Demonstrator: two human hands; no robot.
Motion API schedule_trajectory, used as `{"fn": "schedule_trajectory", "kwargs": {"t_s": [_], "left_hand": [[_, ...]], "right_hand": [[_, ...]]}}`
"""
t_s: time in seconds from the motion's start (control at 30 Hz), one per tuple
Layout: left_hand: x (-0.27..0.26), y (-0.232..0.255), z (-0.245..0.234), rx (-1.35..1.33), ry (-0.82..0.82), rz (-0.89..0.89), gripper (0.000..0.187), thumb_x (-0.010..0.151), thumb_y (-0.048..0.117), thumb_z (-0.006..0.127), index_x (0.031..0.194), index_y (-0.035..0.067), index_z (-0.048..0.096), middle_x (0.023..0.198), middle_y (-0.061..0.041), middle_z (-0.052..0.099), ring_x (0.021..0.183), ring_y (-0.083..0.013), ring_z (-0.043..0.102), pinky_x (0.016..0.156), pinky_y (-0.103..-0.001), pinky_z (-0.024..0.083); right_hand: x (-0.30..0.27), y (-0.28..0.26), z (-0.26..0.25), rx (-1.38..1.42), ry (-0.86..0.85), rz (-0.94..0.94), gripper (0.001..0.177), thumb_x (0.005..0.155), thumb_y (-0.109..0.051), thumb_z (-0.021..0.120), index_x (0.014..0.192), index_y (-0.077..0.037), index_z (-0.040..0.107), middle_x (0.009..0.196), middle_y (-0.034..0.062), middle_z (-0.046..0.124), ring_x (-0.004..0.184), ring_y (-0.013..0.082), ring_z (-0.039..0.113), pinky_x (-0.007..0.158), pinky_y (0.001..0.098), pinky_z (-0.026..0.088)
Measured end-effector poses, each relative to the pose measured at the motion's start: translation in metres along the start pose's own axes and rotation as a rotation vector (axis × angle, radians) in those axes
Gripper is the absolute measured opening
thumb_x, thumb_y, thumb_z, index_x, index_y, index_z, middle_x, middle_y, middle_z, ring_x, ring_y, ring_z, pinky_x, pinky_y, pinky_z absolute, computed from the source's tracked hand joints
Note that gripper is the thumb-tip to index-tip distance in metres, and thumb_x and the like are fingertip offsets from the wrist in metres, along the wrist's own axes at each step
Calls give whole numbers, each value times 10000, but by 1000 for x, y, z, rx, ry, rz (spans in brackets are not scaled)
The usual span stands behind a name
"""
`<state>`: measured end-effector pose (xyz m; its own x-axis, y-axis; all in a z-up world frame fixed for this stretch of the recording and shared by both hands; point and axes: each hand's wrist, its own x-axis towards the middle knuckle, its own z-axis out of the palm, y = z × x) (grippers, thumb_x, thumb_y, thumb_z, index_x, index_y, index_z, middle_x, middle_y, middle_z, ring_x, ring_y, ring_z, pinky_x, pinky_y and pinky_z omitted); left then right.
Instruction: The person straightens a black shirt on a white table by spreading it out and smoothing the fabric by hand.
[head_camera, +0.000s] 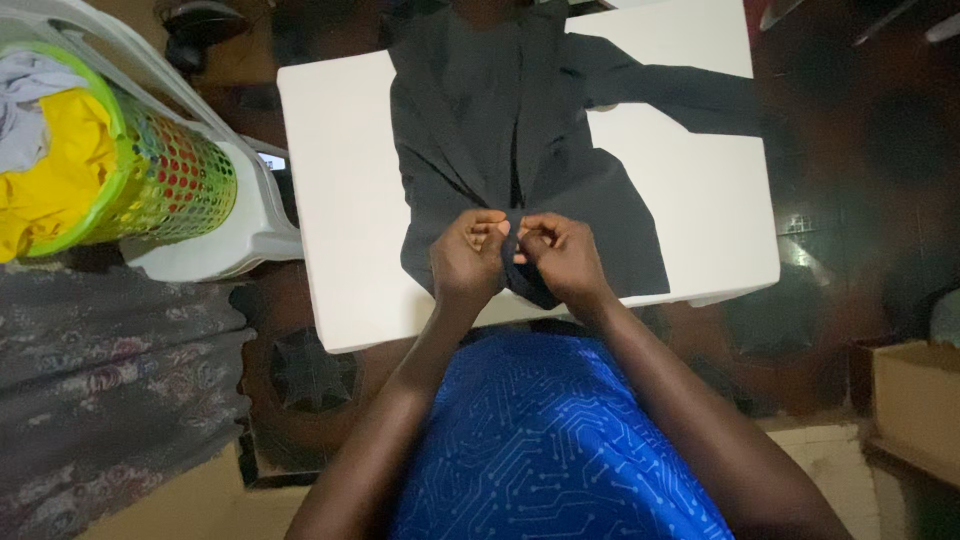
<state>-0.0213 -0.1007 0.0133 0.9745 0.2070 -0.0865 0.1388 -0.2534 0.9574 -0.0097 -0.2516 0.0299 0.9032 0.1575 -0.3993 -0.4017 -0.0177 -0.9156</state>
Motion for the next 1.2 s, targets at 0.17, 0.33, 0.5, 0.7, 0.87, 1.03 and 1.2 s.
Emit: {"fn": "schedule_trajectory", "kwargs": {"t_s": [0.17, 0.33, 0.5, 0.7, 0.87, 1.03, 1.2], "left_hand": [[6, 3, -2, -99, -87, -180, 224, 939, 154, 690, 1099, 3, 730, 943, -123, 798, 822, -149, 784, 727, -281, 638], [4, 12, -5, -60, -139, -207, 273, 905, 205, 696, 1061, -6, 769, 930, -107, 816, 838, -155, 788, 760, -272, 600], [6, -4, -4, -11, -75, -214, 279, 941, 236, 708, 1062, -12, 750, 915, -115, 803, 814, -138, 769, 753, -271, 601], [8, -21, 2, -137, -31, -158, 362, 921, 148, 732, 1229, -28, 658, 881, -108, 779, 767, -118, 722, 708, -271, 571], [4, -20, 1, -104, -66, -93, 400, 953, 116, 720, 1313, -13, 604, 833, -100, 757, 728, -113, 684, 670, -254, 547], [5, -27, 2, -188, -81, -222, 433, 919, 114, 735, 1317, -10, 620, 870, -112, 749, 722, -124, 670, 646, -270, 539], [0, -48, 3, -49, -60, -293, 573, 867, 147, 776, 1345, -10, 501, 919, -118, 786, 803, -123, 742, 729, -257, 584]], "right_hand": [[1, 0, 3, -145, 7, -148, 196, 994, -112, 640, 1073, 45, 727, 880, 69, 752, 780, 75, 688, 694, 228, 568], [-1, 4, 4, -364, 97, -297, 165, 977, -116, 692, 1012, 44, 709, 841, 93, 731, 754, 117, 670, 648, 259, 542], [3, 11, 8, -277, 86, -217, 168, 930, -122, 716, 1013, 24, 716, 845, 64, 756, 747, 91, 686, 670, 254, 555], [0, 10, 6, -291, 103, -154, 157, 963, -132, 683, 1027, 5, 727, 794, 58, 733, 701, 96, 667, 638, 253, 538], [-1, 11, 7, -396, 156, -204, 148, 969, -108, 669, 993, 32, 709, 764, 87, 684, 674, 136, 619, 606, 283, 505], [12, 19, 2, 45, 57, 191, 150, 985, -113, 591, 1025, 12, 661, 815, 60, 719, 742, 118, 720, 688, 245, 602], [9, 35, 5, -22, 46, 216, 156, 969, -127, 648, 1013, 20, 679, 838, 82, 718, 747, 130, 709, 670, 244, 580]]}}
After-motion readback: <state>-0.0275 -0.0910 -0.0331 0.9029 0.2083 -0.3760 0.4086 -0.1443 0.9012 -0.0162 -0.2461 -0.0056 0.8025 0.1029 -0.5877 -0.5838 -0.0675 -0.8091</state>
